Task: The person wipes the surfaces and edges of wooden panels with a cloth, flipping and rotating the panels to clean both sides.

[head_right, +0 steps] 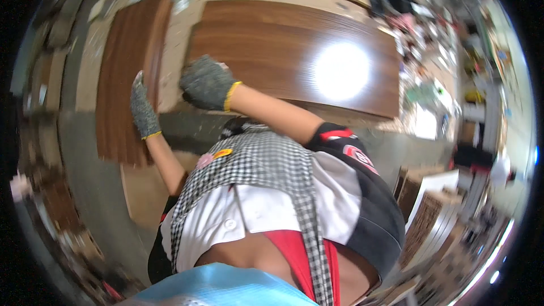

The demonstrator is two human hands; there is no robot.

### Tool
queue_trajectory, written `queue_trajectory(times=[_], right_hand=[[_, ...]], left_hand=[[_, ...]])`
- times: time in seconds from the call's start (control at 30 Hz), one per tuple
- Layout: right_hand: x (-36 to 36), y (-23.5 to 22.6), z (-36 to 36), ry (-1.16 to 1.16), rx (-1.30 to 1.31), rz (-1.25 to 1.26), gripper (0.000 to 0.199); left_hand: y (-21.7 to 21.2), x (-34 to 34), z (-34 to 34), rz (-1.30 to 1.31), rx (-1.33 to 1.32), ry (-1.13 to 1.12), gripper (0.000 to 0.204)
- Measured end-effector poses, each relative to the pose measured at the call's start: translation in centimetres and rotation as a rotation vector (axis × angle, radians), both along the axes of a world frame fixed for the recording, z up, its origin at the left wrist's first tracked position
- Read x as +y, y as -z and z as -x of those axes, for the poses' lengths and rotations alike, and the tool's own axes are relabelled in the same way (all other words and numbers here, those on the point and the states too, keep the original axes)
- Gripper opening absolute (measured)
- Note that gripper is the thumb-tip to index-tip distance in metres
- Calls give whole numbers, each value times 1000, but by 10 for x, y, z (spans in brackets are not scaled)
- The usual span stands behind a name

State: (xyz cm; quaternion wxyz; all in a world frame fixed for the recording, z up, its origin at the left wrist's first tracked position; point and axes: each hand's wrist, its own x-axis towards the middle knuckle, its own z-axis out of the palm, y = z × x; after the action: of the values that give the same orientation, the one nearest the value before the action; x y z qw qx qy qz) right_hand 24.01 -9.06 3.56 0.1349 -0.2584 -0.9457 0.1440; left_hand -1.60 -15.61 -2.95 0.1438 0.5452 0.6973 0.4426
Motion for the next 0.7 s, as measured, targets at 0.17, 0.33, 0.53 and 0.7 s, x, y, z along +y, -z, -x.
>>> queue_trajectory(times=[0.17, 0.33, 0.53, 0.7], right_hand=[[-37, 64, -72, 141, 129, -107, 31], [-109, 138, -295, 877, -143, -127, 17], [-119, 107, -493, 1686, -145, 155, 35], [-60, 123, -303, 855, 247, 202, 24]], left_hand=[[102, 23, -19, 180, 342, 311, 46], [86, 1, -76, 696, 395, -129, 72], [101, -32, -84, 767, 375, -241, 84], [86, -15, -92, 820, 326, -210, 82]])
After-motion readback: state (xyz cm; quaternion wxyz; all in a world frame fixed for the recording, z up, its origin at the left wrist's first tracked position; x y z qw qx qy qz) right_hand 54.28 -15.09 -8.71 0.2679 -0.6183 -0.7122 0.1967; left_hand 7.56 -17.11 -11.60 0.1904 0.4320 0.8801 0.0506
